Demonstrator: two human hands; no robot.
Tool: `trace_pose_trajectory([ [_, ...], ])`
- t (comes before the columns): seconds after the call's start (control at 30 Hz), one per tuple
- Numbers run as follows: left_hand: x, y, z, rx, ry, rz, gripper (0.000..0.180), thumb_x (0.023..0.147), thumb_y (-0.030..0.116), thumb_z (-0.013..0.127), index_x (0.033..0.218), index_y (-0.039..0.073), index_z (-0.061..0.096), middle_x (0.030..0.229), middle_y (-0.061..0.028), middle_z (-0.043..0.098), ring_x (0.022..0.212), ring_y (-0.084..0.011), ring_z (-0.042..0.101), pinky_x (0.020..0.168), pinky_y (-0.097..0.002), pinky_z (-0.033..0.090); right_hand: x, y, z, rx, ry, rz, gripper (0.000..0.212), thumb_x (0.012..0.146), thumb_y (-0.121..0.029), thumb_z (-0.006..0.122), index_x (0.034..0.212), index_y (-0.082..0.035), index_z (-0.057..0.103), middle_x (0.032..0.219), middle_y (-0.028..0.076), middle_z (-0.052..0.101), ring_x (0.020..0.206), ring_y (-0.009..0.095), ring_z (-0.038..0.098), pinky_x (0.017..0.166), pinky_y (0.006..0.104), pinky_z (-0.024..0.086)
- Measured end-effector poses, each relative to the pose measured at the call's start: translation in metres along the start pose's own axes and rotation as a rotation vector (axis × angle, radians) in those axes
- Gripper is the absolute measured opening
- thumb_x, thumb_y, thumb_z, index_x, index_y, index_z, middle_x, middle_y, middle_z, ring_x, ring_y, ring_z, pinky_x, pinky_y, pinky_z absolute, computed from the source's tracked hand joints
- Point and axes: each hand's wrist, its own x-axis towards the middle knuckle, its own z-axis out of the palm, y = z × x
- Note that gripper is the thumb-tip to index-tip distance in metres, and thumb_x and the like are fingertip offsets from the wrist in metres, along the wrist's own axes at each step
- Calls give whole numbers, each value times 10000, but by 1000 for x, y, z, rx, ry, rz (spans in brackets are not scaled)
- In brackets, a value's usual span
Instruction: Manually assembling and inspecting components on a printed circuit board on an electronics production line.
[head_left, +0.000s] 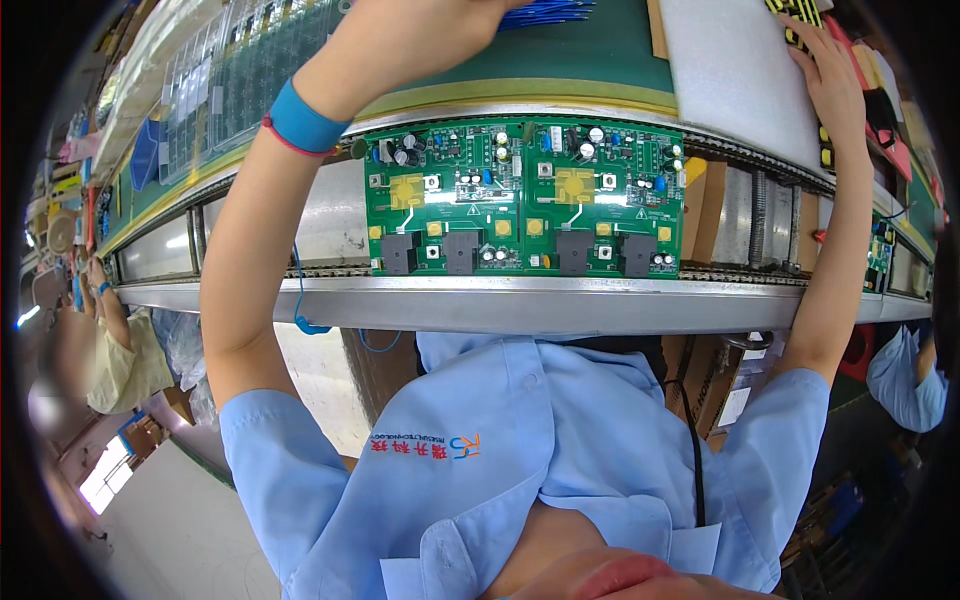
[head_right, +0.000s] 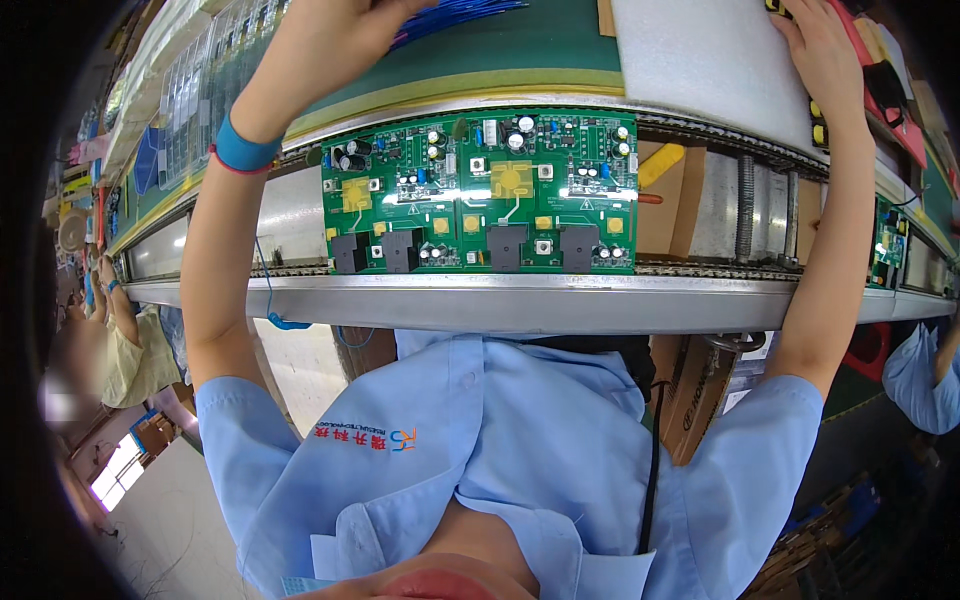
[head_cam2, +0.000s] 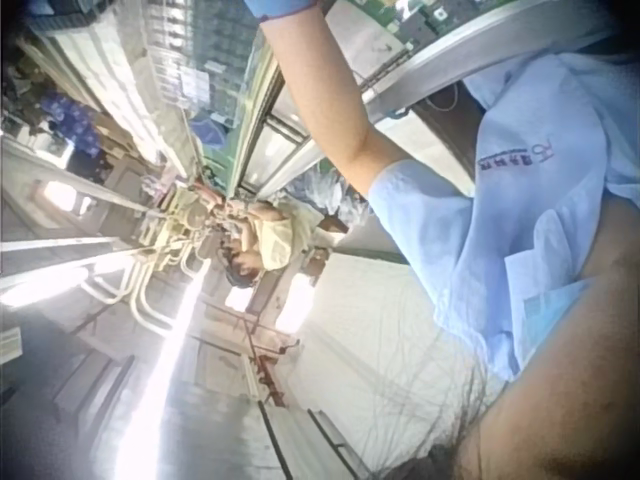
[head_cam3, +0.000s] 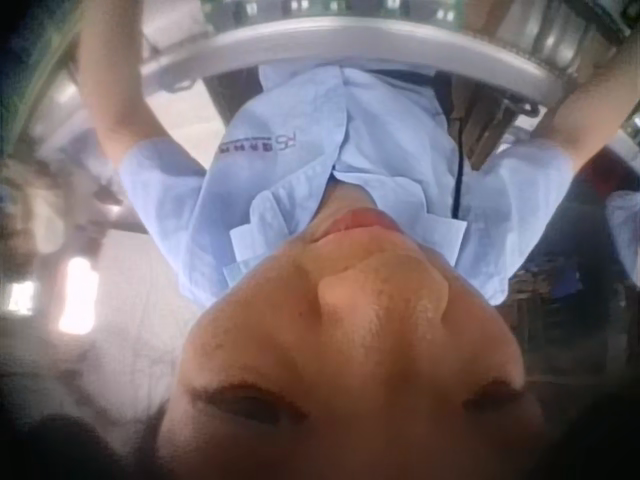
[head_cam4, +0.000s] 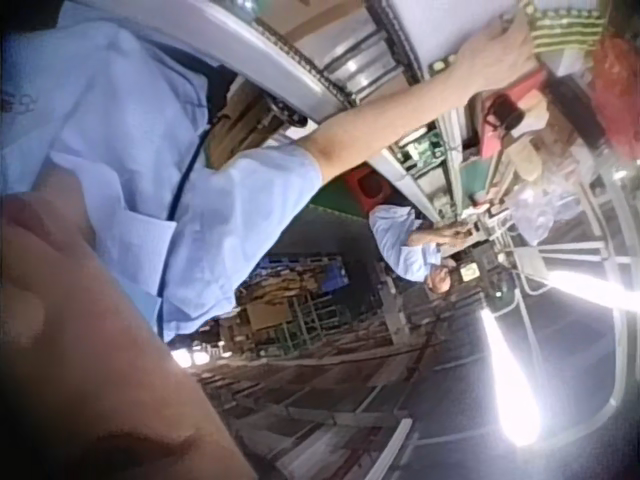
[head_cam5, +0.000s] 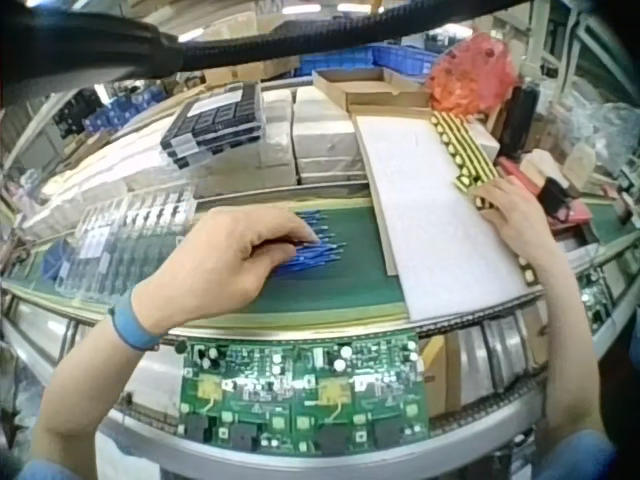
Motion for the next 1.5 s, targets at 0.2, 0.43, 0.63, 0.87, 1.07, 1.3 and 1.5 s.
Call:
trace_pose_trajectory([
  [0.2,1,-40,7,-41,-4,-259,165,872,58,606,1005,-37,630,839,-145,671,774,-233,650,708,-327,512,-6,5,10,-71,100,-5,349,940,-148,563,1288,-171,569,1140,105,606,1099,292,566,911,374,452],
  [0.43,-8,-128,-20,-645,463,-410,188,989,184,560,1054,16,616,826,-9,627,738,-84,584,661,-210,481,4,-29,-29,1123,252,629,301,1003,-176,515,1284,-85,571,1066,50,637,837,106,531,705,193,439],
  [0.63,4,-43,2,-1122,306,6,117,905,138,650,941,26,657,808,-24,644,722,-113,592,633,-218,460,-7,-3,-15,2373,-133,530,480,1045,-119,359,1449,84,196,1415,179,370,849,88,433,510,133,403],
  [0.87,-15,8,5,98,-355,191,44,775,53,638,794,66,600,753,-72,527,738,-226,520,685,-333,375,3,-65,-39,2020,-144,582,467,1055,-155,336,1463,49,235,1401,192,411,840,78,475,528,120,422],
  [1.07,-19,4,18,150,-406,239,24,777,63,587,801,60,583,780,-65,492,757,-223,485,688,-333,346,9,-98,-48,1738,-170,601,456,1040,-209,393,1428,26,353,1252,139,547,752,45,574,562,90,431],
  [1.3,-18,7,21,272,-412,332,65,822,126,563,779,81,545,769,-43,481,758,-186,486,704,-303,357,13,-120,-61,1511,-537,406,502,884,-321,611,1232,26,506,1050,53,568,596,4,427,440,119,316],
  [1.5,-19,8,22,315,-389,395,107,821,153,565,746,98,512,742,-34,448,726,-172,466,673,-289,354,16,-152,-74,1315,-654,358,343,844,-185,657,1137,-12,609,1035,19,590,747,22,509,572,162,399],
])
